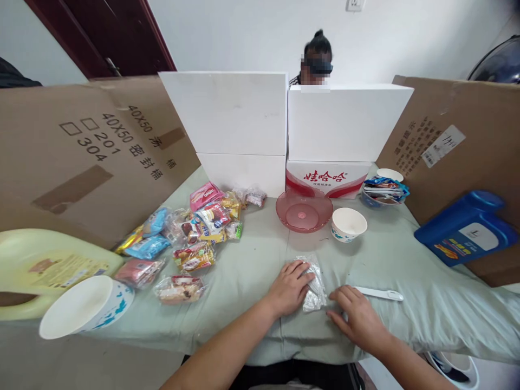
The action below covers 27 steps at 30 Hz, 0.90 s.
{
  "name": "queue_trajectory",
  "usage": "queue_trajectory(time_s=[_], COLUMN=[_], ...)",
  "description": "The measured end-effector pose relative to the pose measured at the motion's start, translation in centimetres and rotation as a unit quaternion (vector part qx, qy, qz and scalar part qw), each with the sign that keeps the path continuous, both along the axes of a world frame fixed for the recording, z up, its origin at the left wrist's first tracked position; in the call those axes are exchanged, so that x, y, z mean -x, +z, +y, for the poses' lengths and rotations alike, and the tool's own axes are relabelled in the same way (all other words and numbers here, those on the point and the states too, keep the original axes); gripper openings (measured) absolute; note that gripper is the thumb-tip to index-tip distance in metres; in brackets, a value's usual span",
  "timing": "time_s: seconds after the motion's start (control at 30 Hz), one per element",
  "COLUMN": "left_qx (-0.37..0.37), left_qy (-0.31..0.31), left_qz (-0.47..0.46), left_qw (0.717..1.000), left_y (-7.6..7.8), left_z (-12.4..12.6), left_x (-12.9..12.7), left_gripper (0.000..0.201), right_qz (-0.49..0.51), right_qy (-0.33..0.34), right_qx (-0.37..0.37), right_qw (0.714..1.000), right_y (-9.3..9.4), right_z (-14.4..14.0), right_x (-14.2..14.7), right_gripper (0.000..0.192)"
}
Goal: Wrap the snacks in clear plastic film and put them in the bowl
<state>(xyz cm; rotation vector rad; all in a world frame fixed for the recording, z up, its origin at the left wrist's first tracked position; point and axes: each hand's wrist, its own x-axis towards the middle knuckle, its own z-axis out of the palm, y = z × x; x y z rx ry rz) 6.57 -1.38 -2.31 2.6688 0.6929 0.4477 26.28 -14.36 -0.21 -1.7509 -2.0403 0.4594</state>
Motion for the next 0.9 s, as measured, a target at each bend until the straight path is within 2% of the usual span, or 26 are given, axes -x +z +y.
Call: queue_trajectory(time_s=[0.1,0.23,0.37,0.47,0.6,0.7,0.8,0.9], left_qx=[0.007,0.004,-0.006,-0.008,-0.007,-0.009,-0.016,-0.019], left_qy=[0.006,0.001,-0.008,-0.008,-0.01,-0.013,-0.013,-0.013], left_qz=[0.004,0.005,0.008,0.017,0.019,0.022,0.028,0.038], left_qw=[1.0,1.0,1.0,1.0,1.0,1.0,0.999,0.999], left_y=[0.0,0.3,0.5,0.4,0.3,0.2,0.3,0.4], left_z=[-0.1,-0.2,-0.2,-0.2,-0.2,-0.2,-0.1,-0.2], left_x=[0.0,0.0,0.0,0.0,0.0,0.1,0.0,0.0], left_gripper=[0.042,0.044,0.044,0.046,0.046,0.048,0.049,0.05], right_qz=[0.141,0.255,0.213,0.187,0.239,0.275,0.29,0.325], right_qy=[-0.081,-0.089,-0.137,-0.141,-0.086,-0.094,-0.118,-0.068], right_qx=[0.06,0.154,0.158,0.15,0.153,0.187,0.193,0.217], right_qw=[0.985,0.95,0.954,0.961,0.955,0.938,0.93,0.918], right_y=[-0.8,-1.4,-1.2,-0.8,-0.7,-1.1,-1.2,-0.8], right_z=[0.8,1.8,2.2,2.2,1.8,1.7,1.7,1.5], right_x=[0.4,1.3,1.5,1.7,2.2,2.2,1.9,1.7], right_gripper=[0.04,0.053,0.052,0.05,0.055,0.055,0.044,0.046])
